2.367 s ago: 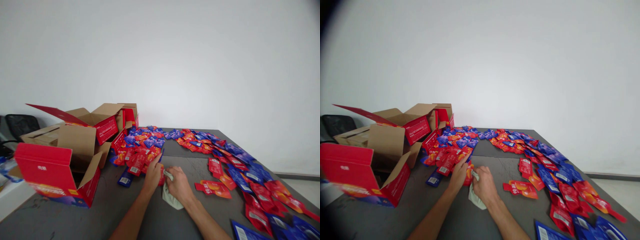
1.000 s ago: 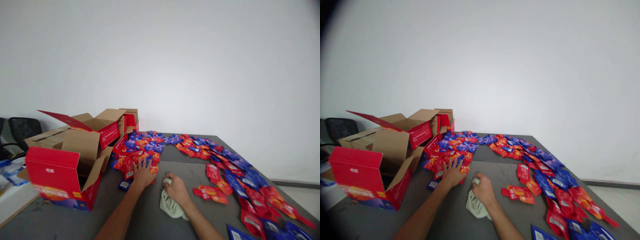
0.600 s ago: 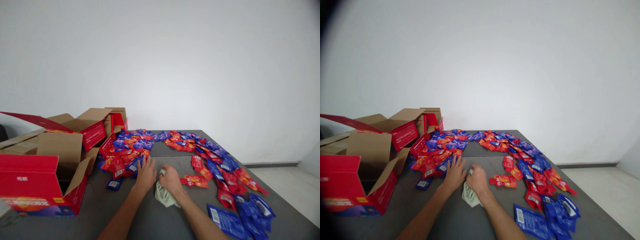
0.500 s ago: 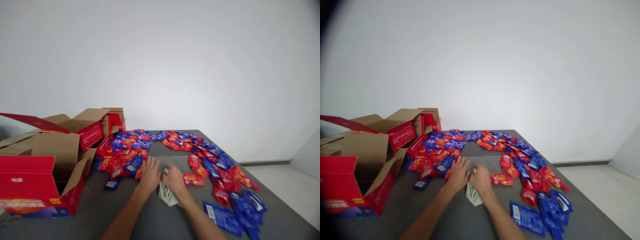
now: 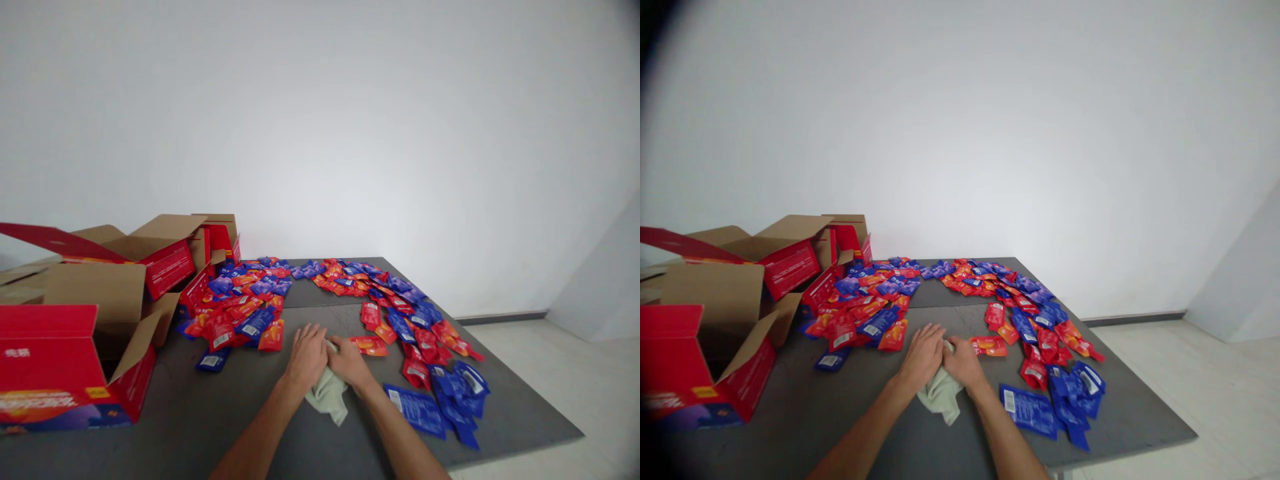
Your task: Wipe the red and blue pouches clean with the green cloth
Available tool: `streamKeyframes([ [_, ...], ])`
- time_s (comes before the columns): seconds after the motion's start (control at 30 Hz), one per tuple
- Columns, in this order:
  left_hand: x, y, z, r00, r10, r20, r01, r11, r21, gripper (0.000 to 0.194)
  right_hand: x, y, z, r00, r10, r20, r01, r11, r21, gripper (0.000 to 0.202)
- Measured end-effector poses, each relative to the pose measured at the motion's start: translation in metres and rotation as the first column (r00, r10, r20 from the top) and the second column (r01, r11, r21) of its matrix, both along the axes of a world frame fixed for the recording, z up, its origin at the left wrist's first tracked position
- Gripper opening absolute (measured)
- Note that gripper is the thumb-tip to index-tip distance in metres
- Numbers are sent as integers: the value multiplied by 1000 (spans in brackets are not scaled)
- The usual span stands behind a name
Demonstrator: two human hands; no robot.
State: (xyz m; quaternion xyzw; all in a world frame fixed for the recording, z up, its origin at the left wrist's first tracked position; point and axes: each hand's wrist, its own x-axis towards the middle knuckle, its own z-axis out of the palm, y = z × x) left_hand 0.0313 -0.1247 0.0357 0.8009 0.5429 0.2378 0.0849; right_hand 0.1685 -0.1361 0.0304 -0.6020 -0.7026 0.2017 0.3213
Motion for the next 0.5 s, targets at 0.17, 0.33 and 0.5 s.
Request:
streamKeyframes([
  [0.17, 0, -6, 8, 989, 18, -146, -24, 999, -36, 35, 6, -8, -1, 997, 18, 69, -21, 999, 38, 30],
  [0.33, 20, -14, 18, 983, -33, -182, 42, 998, 43, 43, 32, -9, 4, 978, -148, 145, 129, 982, 135, 36],
  [0.5, 59, -19, 19, 942, -292, -165, 287, 956, -54, 98, 70, -8, 10, 858, -384, 340, 333, 922, 200, 42],
])
